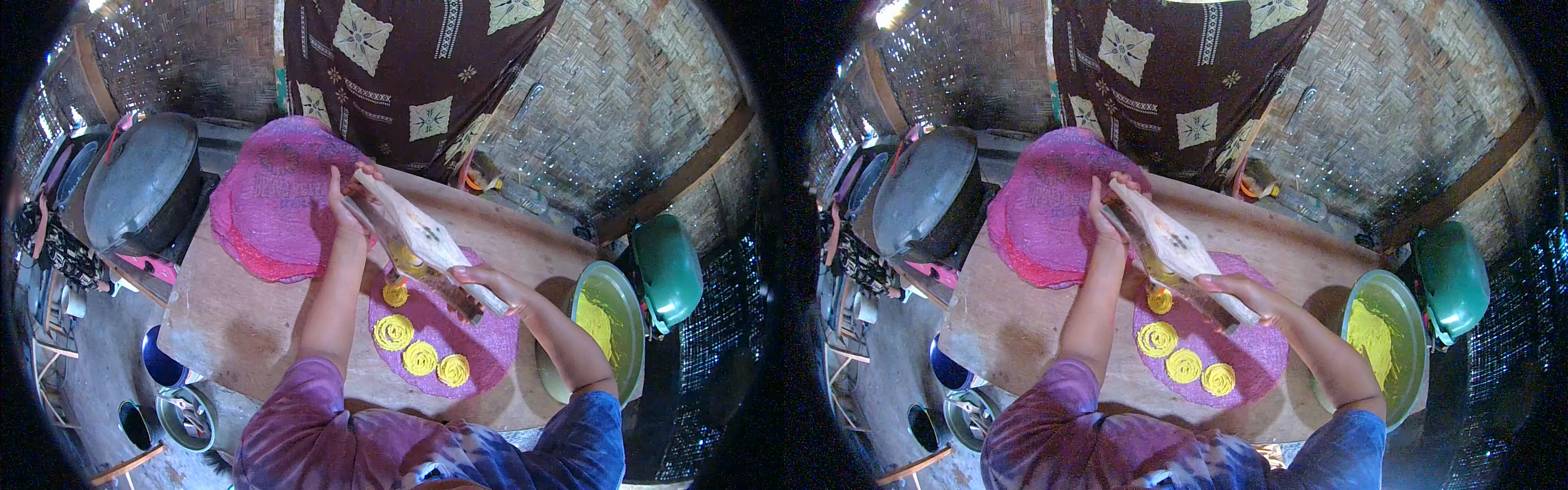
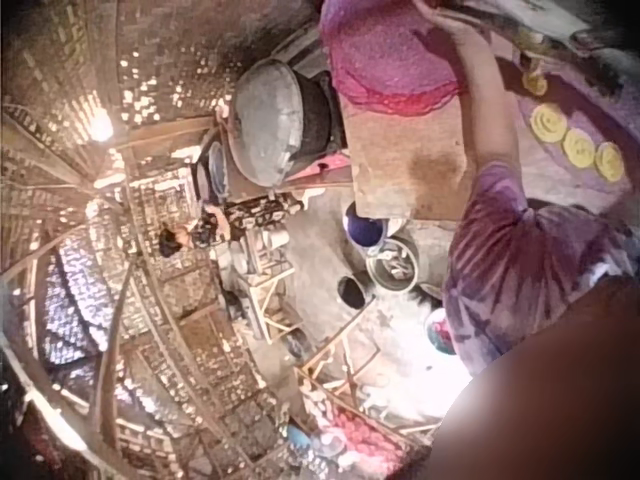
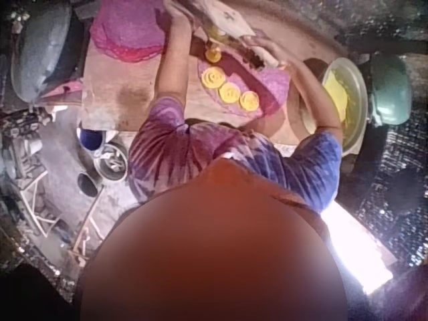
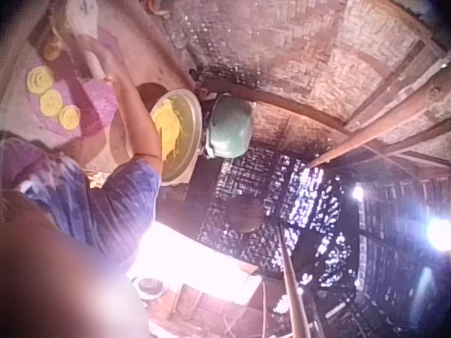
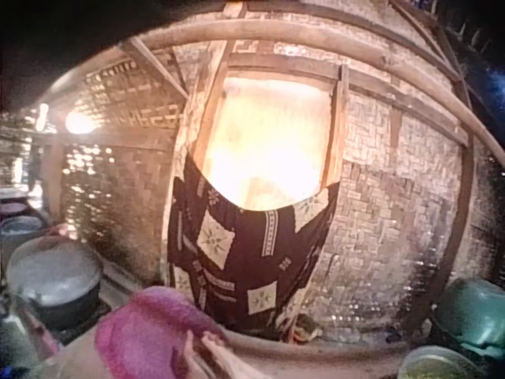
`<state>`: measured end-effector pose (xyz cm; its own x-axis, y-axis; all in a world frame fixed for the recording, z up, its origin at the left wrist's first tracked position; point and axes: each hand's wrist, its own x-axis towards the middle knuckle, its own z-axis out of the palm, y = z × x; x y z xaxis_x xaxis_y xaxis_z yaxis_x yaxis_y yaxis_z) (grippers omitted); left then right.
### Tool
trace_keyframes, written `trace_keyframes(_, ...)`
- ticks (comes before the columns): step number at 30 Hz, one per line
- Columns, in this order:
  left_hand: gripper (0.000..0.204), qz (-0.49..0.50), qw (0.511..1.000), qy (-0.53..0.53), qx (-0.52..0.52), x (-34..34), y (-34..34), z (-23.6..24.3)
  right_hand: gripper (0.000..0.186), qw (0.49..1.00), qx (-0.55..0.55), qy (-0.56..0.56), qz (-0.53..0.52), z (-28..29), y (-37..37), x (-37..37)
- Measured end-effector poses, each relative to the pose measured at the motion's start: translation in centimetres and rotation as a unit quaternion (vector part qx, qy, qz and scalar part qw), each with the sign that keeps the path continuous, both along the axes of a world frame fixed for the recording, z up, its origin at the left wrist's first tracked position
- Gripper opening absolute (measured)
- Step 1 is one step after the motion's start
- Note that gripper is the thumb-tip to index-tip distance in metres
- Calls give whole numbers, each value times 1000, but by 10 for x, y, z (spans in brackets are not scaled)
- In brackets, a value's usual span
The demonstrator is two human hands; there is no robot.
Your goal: The person uses a wooden press to shape yellow dough into small spiral discs on a pink cloth. They repeatedly scoop dough from a metal bowl, load the press, and release the shaped pieces onto the cloth.
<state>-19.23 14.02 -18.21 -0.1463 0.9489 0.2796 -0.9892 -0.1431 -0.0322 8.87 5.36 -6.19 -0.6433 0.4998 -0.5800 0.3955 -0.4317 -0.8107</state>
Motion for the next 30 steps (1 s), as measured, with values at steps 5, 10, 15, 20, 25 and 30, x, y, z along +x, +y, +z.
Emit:
trace_keyframes(5, 45, -30, 999, -20, -2, 22, -4, -14, 60, 999, 14, -22, -40, 5, -8, 19)
trace_keyframes(10, 48, -20, 999, 42, -8, 38, 23, 2, 58, 997, 42, -19, -62, -16, 8, 40)
trace_keyframes(15, 74, -69, 801, 549, -228, 45, -23, -11, 60, 989, 75, 45, -121, -27, -5, 62)
trace_keyframes(20, 82, -64, 653, 742, -136, 50, -52, -74, 60, 987, 68, 60, -131, -39, -6, 64)
trace_keyframes(25, 74, -111, 657, 721, -191, 41, -39, -109, 58, 984, 51, 70, -156, -51, -8, 51)
trace_keyframes(30, 71, -77, 635, 753, -154, 42, -59, -95, 56, 976, 47, 115, -180, -61, -17, 43)
